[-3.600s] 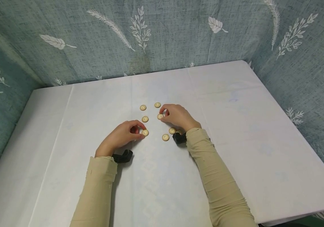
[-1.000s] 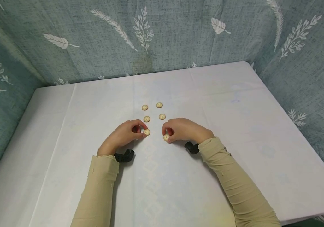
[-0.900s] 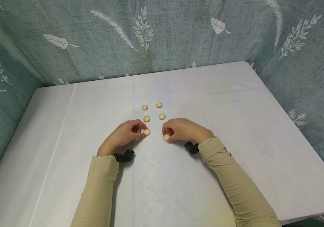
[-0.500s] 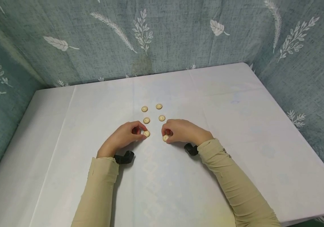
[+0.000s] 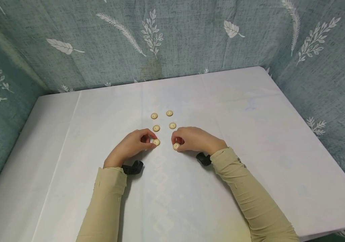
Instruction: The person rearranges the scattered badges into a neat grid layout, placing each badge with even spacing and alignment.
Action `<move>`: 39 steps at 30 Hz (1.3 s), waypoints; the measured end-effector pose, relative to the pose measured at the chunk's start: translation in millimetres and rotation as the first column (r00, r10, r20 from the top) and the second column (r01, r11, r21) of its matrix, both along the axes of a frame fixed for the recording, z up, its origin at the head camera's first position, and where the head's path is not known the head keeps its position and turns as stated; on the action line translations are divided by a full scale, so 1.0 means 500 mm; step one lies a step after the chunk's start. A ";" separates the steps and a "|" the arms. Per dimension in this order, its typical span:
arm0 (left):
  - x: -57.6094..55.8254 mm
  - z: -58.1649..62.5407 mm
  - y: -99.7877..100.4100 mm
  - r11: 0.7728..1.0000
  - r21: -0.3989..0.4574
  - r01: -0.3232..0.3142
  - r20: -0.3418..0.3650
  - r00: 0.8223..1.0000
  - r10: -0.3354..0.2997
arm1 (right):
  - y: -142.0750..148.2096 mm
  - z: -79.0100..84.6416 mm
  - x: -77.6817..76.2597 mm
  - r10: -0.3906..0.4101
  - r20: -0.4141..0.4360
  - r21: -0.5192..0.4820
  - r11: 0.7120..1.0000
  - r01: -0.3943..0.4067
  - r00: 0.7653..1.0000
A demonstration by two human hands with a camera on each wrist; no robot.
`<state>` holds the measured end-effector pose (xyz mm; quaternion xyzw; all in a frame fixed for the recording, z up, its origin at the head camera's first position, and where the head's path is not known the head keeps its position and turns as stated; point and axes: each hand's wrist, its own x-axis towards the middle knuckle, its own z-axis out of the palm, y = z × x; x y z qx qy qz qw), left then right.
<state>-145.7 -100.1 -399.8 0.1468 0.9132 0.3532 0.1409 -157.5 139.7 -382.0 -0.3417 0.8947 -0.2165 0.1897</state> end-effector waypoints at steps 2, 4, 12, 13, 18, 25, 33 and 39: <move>0.000 -0.001 0.000 1.000 -0.005 0.000 0.000 1.000 0.000 | 0.000 0.000 0.000 0.001 0.001 -0.003 1.000 -0.001 1.000; -0.001 -0.003 0.000 1.000 -0.008 -0.003 -0.001 1.000 0.003 | -0.001 0.001 0.001 0.004 0.001 -0.005 1.000 -0.004 1.000; 0.000 -0.005 0.000 1.000 -0.011 -0.016 0.008 1.000 0.016 | -0.002 0.002 0.000 -0.005 0.053 0.002 1.000 0.005 0.999; 0.000 -0.005 0.000 1.000 -0.012 -0.018 0.010 1.000 0.018 | -0.001 0.001 -0.001 -0.006 0.062 0.001 1.000 0.006 0.998; 0.000 -0.004 0.001 1.000 -0.014 -0.019 0.016 1.000 0.019 | 0.003 -0.001 -0.004 -0.015 0.118 -0.027 0.999 0.018 0.993; 0.000 -0.003 0.000 1.000 -0.007 -0.019 0.019 1.000 0.019 | 0.018 -0.003 -0.011 -0.053 0.147 -0.098 0.993 0.068 0.988; -0.003 -0.005 0.000 1.000 -0.010 -0.003 0.008 1.000 0.004 | 0.031 -0.005 -0.023 -0.108 0.107 -0.112 0.986 0.120 0.988; -0.002 -0.004 -0.001 1.000 -0.004 0.004 -0.001 1.000 -0.004 | 0.029 -0.008 -0.028 -0.148 0.061 -0.092 0.984 0.154 0.987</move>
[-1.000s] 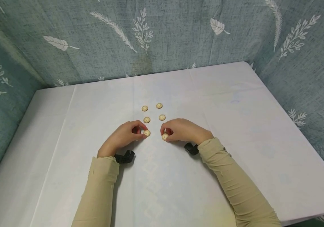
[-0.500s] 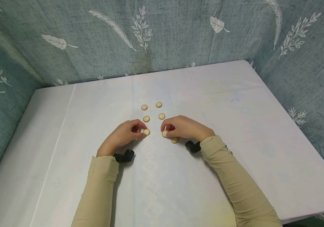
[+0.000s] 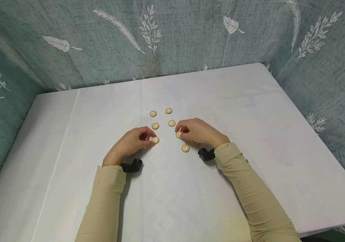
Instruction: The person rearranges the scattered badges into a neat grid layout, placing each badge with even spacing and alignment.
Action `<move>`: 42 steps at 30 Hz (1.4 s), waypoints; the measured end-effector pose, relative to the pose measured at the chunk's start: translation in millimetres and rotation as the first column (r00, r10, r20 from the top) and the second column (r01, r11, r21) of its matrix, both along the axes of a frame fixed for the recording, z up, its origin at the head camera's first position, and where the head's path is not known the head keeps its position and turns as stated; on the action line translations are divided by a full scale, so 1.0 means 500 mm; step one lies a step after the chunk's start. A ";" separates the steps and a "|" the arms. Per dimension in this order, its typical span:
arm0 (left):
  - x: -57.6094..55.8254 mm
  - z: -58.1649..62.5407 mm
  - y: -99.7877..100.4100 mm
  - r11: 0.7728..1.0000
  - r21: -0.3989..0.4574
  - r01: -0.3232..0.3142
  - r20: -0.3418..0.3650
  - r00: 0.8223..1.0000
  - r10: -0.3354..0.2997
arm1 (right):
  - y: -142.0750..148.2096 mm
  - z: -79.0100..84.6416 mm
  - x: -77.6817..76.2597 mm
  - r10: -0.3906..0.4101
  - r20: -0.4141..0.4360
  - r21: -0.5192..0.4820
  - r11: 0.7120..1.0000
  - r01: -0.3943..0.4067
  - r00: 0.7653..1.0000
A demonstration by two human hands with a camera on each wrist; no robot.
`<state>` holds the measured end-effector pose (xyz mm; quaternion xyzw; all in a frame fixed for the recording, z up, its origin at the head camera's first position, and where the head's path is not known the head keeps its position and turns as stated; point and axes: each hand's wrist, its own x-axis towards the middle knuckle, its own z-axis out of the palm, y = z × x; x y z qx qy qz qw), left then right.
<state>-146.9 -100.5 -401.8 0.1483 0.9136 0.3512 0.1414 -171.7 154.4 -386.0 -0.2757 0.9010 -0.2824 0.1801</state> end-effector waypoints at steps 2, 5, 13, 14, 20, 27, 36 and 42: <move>0.000 0.001 0.000 1.000 0.000 0.003 -0.004 1.000 -0.003 | -0.002 -0.001 0.000 -0.013 -0.008 0.005 1.000 0.013 1.000; 0.000 0.002 0.000 1.000 -0.003 0.005 -0.003 1.000 -0.005 | -0.005 -0.002 0.000 -0.026 -0.021 0.014 1.000 0.026 0.999; 0.000 0.005 0.002 1.000 -0.005 -0.007 0.005 1.000 0.007 | -0.020 -0.001 0.008 -0.038 -0.070 0.033 0.999 0.041 0.997; 0.000 0.005 0.002 1.000 -0.004 -0.007 0.005 1.000 0.007 | -0.022 -0.001 0.009 -0.037 -0.074 0.031 0.999 0.039 0.997; -0.001 0.002 0.002 1.000 -0.004 -0.004 0.003 1.000 0.004 | -0.032 -0.005 0.014 -0.041 -0.103 0.030 0.999 0.044 0.994; -0.001 0.004 0.003 1.000 -0.003 -0.001 -0.003 1.000 0.001 | -0.038 -0.011 0.015 -0.059 -0.139 0.025 0.998 0.063 0.989; -0.001 0.004 0.004 1.000 -0.002 -0.005 0.002 1.000 0.005 | -0.039 -0.014 0.018 -0.040 -0.183 0.025 0.999 0.045 0.982; 0.000 0.005 0.004 1.000 0.002 -0.002 0.005 1.000 0.002 | -0.040 -0.015 0.018 -0.040 -0.184 0.031 0.998 0.047 0.982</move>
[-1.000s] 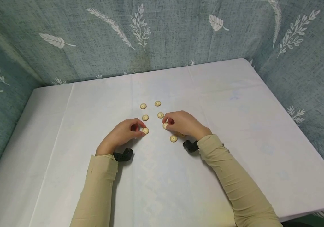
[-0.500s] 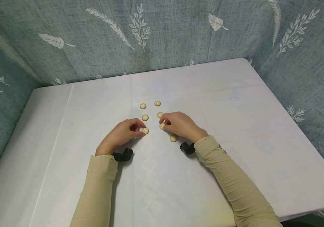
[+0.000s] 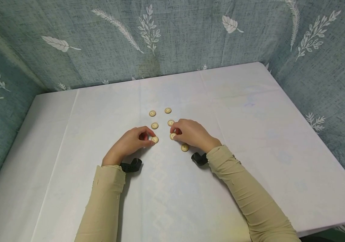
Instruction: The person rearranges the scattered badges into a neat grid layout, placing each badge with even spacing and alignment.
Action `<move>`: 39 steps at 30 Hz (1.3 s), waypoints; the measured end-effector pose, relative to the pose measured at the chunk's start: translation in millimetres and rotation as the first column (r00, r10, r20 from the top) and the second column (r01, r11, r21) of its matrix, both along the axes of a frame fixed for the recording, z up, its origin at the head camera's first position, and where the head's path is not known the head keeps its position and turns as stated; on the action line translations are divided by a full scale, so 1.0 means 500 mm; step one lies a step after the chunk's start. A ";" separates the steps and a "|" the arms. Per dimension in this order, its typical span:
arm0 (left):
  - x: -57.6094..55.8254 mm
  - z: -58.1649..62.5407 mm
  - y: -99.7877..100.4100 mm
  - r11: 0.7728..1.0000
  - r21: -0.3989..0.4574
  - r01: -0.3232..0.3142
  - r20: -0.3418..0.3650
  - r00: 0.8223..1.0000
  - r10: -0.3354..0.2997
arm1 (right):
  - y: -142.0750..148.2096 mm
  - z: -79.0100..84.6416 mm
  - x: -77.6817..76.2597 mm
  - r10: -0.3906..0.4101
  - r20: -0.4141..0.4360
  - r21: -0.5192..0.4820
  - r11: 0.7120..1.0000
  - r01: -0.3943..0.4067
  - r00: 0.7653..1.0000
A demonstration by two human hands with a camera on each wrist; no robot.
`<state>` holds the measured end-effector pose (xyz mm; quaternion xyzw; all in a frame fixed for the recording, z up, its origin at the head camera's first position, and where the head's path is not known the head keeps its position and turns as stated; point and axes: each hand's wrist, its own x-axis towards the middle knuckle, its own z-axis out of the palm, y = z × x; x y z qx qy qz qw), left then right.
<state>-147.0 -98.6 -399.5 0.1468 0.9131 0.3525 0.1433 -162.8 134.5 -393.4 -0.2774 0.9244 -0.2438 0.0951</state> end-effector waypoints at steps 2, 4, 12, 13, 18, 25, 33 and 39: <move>0.000 -0.001 0.000 1.000 0.001 0.000 0.000 1.000 0.000 | 0.000 -0.001 0.000 -0.002 0.004 0.002 1.000 0.002 1.000; -0.001 -0.002 0.000 1.000 0.004 -0.003 -0.001 1.000 0.003 | 0.000 -0.001 0.000 -0.005 0.007 0.005 1.000 0.005 1.000; 0.001 -0.002 0.001 1.000 -0.005 -0.009 0.003 1.000 0.009 | 0.001 0.001 0.000 -0.001 0.016 0.018 1.000 0.001 1.000; 0.001 -0.002 0.001 1.000 -0.005 -0.009 0.003 1.000 0.009 | 0.001 0.002 0.000 -0.002 0.018 0.018 1.000 0.002 1.000; 0.000 -0.002 0.001 1.000 -0.005 -0.006 -0.001 1.000 0.006 | 0.000 0.005 0.000 -0.003 0.020 0.017 1.000 0.003 1.000; -0.002 -0.004 0.001 1.000 -0.001 -0.005 -0.003 1.000 0.005 | 0.001 0.006 0.000 -0.007 0.037 0.018 1.000 0.006 0.999; 0.000 -0.002 0.003 1.000 -0.009 -0.003 -0.006 1.000 0.003 | 0.002 0.005 -0.001 -0.003 0.043 0.021 1.000 0.002 0.999; 0.000 -0.002 0.002 1.000 -0.012 0.000 -0.018 1.000 -0.001 | 0.003 0.008 0.000 0.010 0.046 0.015 1.000 -0.010 0.999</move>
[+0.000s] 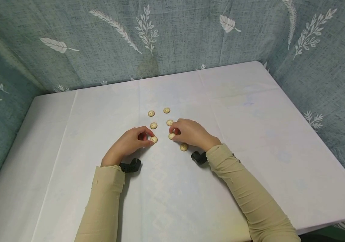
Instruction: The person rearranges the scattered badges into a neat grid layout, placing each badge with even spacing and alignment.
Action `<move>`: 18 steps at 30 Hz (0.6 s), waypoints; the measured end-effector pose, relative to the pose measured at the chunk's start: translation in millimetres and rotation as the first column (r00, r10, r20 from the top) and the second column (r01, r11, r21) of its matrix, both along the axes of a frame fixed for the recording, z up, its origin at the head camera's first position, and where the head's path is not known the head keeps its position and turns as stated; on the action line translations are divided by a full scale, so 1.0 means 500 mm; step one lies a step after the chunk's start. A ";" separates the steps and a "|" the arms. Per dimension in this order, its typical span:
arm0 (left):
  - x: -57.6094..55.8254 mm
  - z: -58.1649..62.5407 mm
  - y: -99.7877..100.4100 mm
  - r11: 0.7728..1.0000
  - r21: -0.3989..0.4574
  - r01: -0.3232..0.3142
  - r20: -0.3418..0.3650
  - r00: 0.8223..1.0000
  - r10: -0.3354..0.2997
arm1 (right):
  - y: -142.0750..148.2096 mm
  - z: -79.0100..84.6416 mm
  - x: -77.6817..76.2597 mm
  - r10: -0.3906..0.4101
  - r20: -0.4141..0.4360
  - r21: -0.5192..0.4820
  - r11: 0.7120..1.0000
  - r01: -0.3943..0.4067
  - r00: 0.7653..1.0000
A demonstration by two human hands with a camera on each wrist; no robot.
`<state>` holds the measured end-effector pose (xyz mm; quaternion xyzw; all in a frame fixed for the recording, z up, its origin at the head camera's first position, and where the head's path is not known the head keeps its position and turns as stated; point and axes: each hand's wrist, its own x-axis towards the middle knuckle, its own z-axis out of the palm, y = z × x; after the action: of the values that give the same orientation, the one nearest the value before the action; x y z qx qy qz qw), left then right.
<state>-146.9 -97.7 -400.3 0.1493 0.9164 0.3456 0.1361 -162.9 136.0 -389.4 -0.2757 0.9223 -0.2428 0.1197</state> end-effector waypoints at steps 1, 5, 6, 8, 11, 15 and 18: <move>0.000 0.000 0.000 1.000 0.001 0.002 -0.003 1.000 -0.002 | 0.000 0.001 0.000 0.002 0.001 -0.003 1.000 -0.002 1.000; 0.001 0.000 -0.001 1.000 0.003 0.003 -0.002 1.000 -0.003 | 0.001 0.003 -0.001 0.002 0.019 -0.010 1.000 -0.002 1.000; 0.001 0.000 -0.001 1.000 0.004 0.002 0.000 1.000 -0.002 | 0.002 0.004 -0.001 0.001 0.025 -0.010 1.000 -0.001 1.000; 0.001 0.000 -0.001 1.000 0.006 0.000 0.003 1.000 0.000 | 0.004 0.004 -0.003 0.001 0.040 -0.011 1.000 -0.001 0.999; 0.001 0.001 0.000 1.000 0.004 -0.002 0.004 1.000 0.002 | 0.009 0.005 -0.006 -0.005 0.063 -0.013 1.000 0.006 0.998; 0.002 0.003 0.000 1.000 0.003 -0.004 0.006 1.000 0.004 | 0.017 0.008 -0.008 0.000 0.083 -0.014 1.000 0.001 0.997; 0.003 0.004 -0.001 1.000 0.006 -0.004 0.009 1.000 0.004 | 0.019 0.012 -0.009 0.011 0.098 -0.020 1.000 -0.009 0.995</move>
<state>-145.6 -98.4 -398.6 0.1462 0.9151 0.3492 0.1391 -167.2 145.5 -383.5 -0.2692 0.9115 -0.2647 0.1635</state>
